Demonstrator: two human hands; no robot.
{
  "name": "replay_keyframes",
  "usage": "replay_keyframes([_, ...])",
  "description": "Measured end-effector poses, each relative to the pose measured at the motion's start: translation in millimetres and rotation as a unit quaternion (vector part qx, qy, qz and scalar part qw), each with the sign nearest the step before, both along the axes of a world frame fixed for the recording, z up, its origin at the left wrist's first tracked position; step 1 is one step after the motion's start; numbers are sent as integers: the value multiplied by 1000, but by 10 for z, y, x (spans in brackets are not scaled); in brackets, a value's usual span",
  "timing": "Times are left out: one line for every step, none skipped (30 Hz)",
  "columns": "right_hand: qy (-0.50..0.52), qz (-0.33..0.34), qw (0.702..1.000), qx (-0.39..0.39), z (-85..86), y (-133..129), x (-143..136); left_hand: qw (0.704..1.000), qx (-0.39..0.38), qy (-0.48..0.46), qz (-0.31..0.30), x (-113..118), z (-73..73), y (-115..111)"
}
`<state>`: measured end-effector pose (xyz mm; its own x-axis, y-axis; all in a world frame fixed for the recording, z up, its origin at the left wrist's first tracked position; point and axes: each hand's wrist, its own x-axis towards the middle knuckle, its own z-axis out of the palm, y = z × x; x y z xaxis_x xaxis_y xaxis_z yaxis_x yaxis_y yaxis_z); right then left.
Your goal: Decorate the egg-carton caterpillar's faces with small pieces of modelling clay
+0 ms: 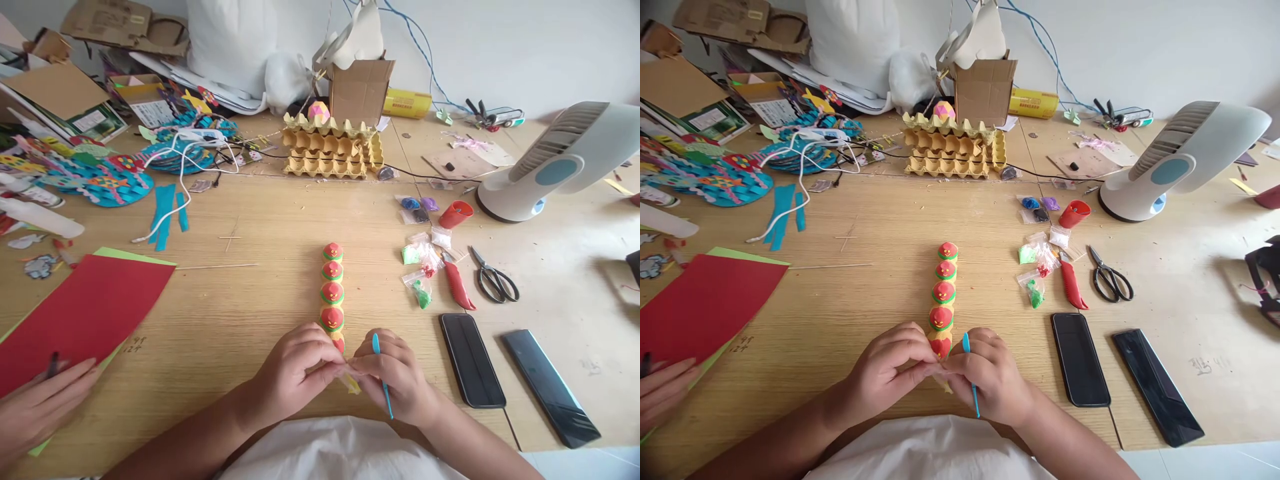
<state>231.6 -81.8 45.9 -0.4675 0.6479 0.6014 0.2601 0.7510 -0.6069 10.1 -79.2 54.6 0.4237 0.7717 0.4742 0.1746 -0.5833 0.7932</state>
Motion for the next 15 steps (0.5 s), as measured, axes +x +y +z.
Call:
replay_keyframes([7,-10,1000,-9,2,11,7,1000,-6,-2,7,-6,-1,7])
replay_keyframes([14,-19,999,-22,8,21,14,1000,-12,-3,15,-11,0,14])
replay_keyframes([22,-25,999,-37,17,29,18,1000,-12,-5,24,-17,1,19])
replay_keyframes([30,-26,998,-53,26,36,19,999,-10,-6,29,-21,2,23])
replay_keyframes([34,-22,997,-68,35,41,17,999,-4,-9,34,-24,4,24])
replay_keyframes([35,-16,996,-78,40,43,12,999,3,-11,36,-26,6,24])
replay_keyframes([33,-8,996,-82,43,43,5,999,8,-13,36,-27,8,21])
replay_keyframes([31,-2,996,-82,41,42,-3,999,13,-14,35,-27,9,17])
replay_keyframes([28,2,996,-79,37,41,-10,999,17,-13,32,-25,9,11])
replay_keyframes([26,5,997,-76,32,40,-17,999,21,-12,29,-22,8,5])
replay_keyframes([28,9,997,-72,26,38,-22,999,25,-10,26,-18,5,-2])
replay_keyframes([31,14,997,-69,21,38,-27,999,30,-9,24,-13,2,-9])
replay_keyframes([36,21,997,-67,17,37,-30,999,35,-8,24,-7,-2,-14])
replay_keyframes([44,25,997,-65,14,36,-34,999,38,-6,26,0,-6,-19])
replay_keyframes([53,28,996,-62,11,34,-37,999,38,-3,28,7,-10,-23])
